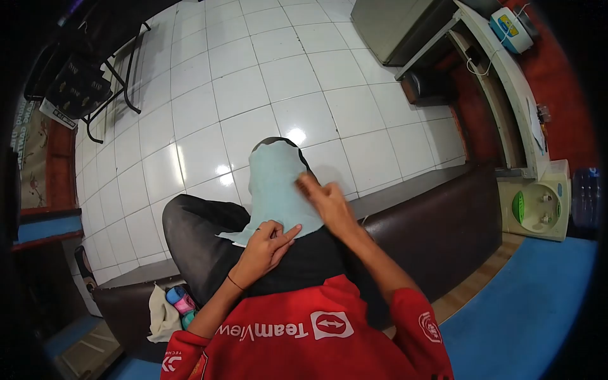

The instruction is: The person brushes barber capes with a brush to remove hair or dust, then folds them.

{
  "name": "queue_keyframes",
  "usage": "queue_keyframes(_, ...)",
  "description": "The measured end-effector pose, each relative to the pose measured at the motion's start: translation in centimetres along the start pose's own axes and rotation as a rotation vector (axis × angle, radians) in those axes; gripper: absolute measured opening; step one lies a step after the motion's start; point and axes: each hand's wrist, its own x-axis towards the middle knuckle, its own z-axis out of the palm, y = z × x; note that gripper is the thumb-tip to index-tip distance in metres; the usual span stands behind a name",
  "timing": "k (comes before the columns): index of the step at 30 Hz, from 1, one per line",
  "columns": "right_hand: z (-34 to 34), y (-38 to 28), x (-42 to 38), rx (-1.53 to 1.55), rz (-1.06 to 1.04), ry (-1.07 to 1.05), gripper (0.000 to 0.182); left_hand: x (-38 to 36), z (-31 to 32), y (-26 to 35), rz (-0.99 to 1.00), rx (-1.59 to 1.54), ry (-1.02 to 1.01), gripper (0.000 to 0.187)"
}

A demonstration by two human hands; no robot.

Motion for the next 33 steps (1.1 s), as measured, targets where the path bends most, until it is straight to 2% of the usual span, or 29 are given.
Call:
queue_keyframes(1, 1.2, 2.2, 1.2, -0.229, 0.2, 0.096, 0.056, 0.1, -0.1, -0.1, 0.01, 0.006, -0.004, 0.044)
queue_keyframes(3, 3.2, 8.0, 2.8, -0.091, 0.249, 0.029, 0.05, -0.1, -0.5, 0.3, 0.012, 0.004, -0.026, 0.042)
queue_keyframes(4, 2.4, 8.0, 3.4, -0.089, 0.241, 0.039, 0.05, 0.2, -0.8, 0.2, 0.013, -0.001, -0.041, 0.041)
queue_keyframes(6, 1.0, 7.3, 3.1, 0.13, 0.384, 0.255, 0.052, 0.6, -1.0, 0.3, -0.02, -0.03, -0.037, 0.04)
queue_keyframes(7, -0.6, 5.6, 2.3, 0.134, 0.389, 0.241, 0.052, 0.5, -0.9, 0.4, -0.035, -0.066, -0.05, 0.039)
queue_keyframes(9, -4.8, 0.6, 1.4, 0.338, 0.047, 0.289, 0.054, 0.7, -0.5, 0.0, -0.048, -0.066, -0.062, 0.038)
queue_keyframes(12, -4.6, -3.2, 0.0, 0.403, -0.229, 0.156, 0.052, 0.7, -0.4, -0.3, -0.073, -0.11, -0.073, 0.037)
queue_keyframes(13, -3.4, -3.3, -0.2, 0.371, -0.216, 0.062, 0.054, 0.8, -0.4, -0.2, -0.074, -0.11, -0.08, 0.037)
queue_keyframes(15, 0.1, -0.2, 0.7, 0.282, -0.056, 0.144, 0.05, 1.1, -0.4, -0.2, -0.069, -0.107, -0.08, 0.036)
queue_keyframes(16, -0.5, 0.3, 1.5, 0.28, -0.065, 0.143, 0.05, 1.2, -0.4, -0.2, -0.067, -0.093, -0.075, 0.036)
queue_keyframes(18, -1.9, 1.6, 2.9, -0.148, 0.317, 0.003, 0.043, 0.7, -0.3, 0.0, -0.072, -0.082, -0.065, 0.036)
queue_keyframes(19, -1.5, 3.5, 2.8, -0.152, 0.313, 0.007, 0.043, 0.5, -0.3, -0.1, -0.06, -0.086, -0.077, 0.038)
queue_keyframes(21, 0.3, 7.9, 4.0, 0.149, 0.126, 0.067, 0.042, 1.3, -0.5, -0.8, -0.042, -0.081, -0.068, 0.039)
queue_keyframes(22, -1.6, 5.5, 3.8, 0.3, 0.061, 0.212, 0.039, 1.3, -0.4, -0.9, -0.021, -0.065, -0.056, 0.04)
queue_keyframes(23, -2.7, 3.6, 2.7, 0.302, 0.057, 0.171, 0.039, 0.5, -0.1, -0.6, -0.016, -0.061, -0.055, 0.041)
queue_keyframes(25, -5.2, 0.6, 1.9, 0.446, -0.149, 0.018, 0.037, 0.3, -0.2, 0.3, -0.079, -0.024, -0.074, 0.041)
queue_keyframes(27, -7.1, -3.7, 0.7, 0.291, -0.345, -0.196, 0.037, 0.1, -0.1, 0.8, 0.027, 0.176, -0.088, 0.047)
queue_keyframes(28, -6.1, -4.3, 0.6, 0.243, -0.469, -0.129, 0.041, 0.3, -0.1, 0.2, 0.132, 0.153, -0.047, 0.056)
queue_keyframes(29, -5.3, -3.5, 1.3, 0.235, -0.485, -0.136, 0.041, 0.1, -0.1, 0.4, 0.126, 0.158, -0.031, 0.056)
queue_keyframes(31, -3.0, -0.9, 3.9, 0.094, -0.412, 0.039, 0.042, 0.0, -0.8, 1.5, 0.046, 0.216, -0.129, 0.059)
queue_keyframes(32, -2.3, 1.1, 5.8, 0.008, -0.375, 0.14, 0.046, 0.1, -0.7, 1.5, 0.047, 0.208, -0.116, 0.062)
queue_keyframes(33, -1.9, 2.1, 7.8, -0.063, -0.202, 0.149, 0.045, 0.1, -0.7, 1.4, 0.051, 0.214, -0.099, 0.062)
